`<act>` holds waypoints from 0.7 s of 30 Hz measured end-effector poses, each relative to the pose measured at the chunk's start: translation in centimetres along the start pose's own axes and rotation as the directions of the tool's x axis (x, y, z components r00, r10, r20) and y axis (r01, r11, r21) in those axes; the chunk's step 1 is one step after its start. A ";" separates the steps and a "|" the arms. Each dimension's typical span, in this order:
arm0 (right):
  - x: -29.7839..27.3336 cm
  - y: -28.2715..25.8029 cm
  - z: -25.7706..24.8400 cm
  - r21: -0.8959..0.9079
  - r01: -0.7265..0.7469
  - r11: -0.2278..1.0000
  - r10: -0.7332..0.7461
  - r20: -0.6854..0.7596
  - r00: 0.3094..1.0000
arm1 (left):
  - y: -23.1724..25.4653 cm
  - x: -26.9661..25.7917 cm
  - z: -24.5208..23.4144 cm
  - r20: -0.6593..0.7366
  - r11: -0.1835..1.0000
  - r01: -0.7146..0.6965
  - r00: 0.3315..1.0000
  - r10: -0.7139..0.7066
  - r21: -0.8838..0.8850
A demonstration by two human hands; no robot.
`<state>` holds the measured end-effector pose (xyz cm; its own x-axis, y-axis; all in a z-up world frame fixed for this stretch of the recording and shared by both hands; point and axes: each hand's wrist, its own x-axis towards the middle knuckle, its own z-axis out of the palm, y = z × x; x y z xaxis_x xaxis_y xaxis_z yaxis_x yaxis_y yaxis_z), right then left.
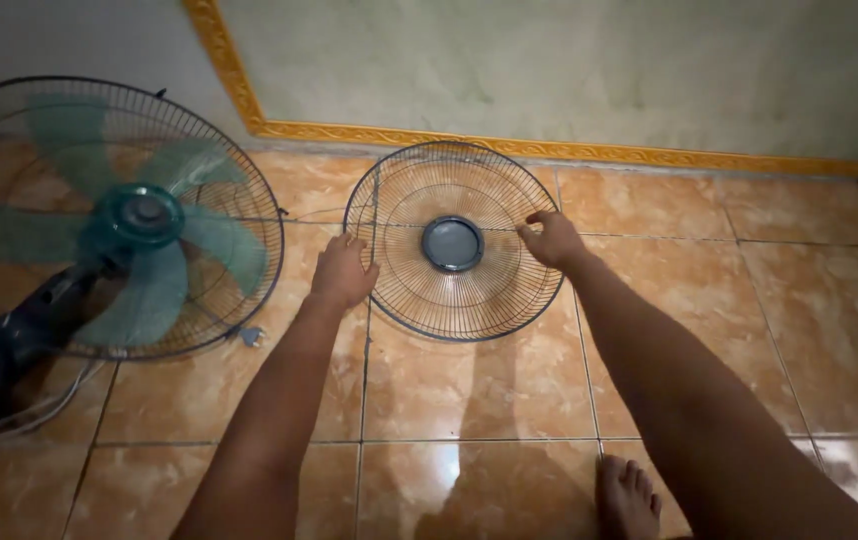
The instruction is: The person unplugs a wall-mounted fan, removes it from the wall, and places it on the floor. They then disassemble the fan by removing the front grill, the fan blades, and the central hub nut, leaving the components separated on the floor.
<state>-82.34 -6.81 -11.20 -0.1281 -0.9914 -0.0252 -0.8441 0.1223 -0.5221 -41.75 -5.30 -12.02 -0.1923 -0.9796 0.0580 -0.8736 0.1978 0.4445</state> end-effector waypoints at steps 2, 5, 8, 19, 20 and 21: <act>-0.4 -1.2 1.2 0.024 -0.026 0.999 0.026 -0.012 1.000 | -1.5 0.0 0.9 -0.017 0.998 0.014 1.000 -0.015 -0.057; 0.3 -4.2 4.6 -0.022 -0.013 1.000 0.013 -0.002 1.000 | -4.2 -0.8 2.0 -0.116 0.998 0.006 0.993 -0.013 -0.061; 1.0 -8.0 8.3 -0.102 -0.036 0.994 0.048 0.114 0.992 | -7.2 -2.2 2.2 -0.300 0.997 -0.042 0.954 0.019 -0.070; 4.3 -28.0 14.6 -0.238 0.386 0.891 -0.270 0.405 0.874 | -10.2 -4.1 -5.7 -0.387 0.992 0.087 0.915 -0.117 -0.093; 4.5 -29.3 15.0 -0.203 0.395 0.896 -0.293 0.399 0.869 | -10.1 -4.7 -6.1 -0.398 0.993 0.082 0.911 -0.111 -0.089; 4.5 -31.0 15.6 -0.162 0.408 0.899 -0.322 0.389 0.863 | -10.7 -5.4 -6.8 -0.434 0.994 0.059 0.896 -0.094 -0.094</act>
<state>-48.57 -15.83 -8.44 0.3636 -0.9129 -0.1855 -0.8950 -0.2871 -0.3414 -28.37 -2.32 -11.02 0.1043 -0.9114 0.3980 -0.8376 0.1354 0.5293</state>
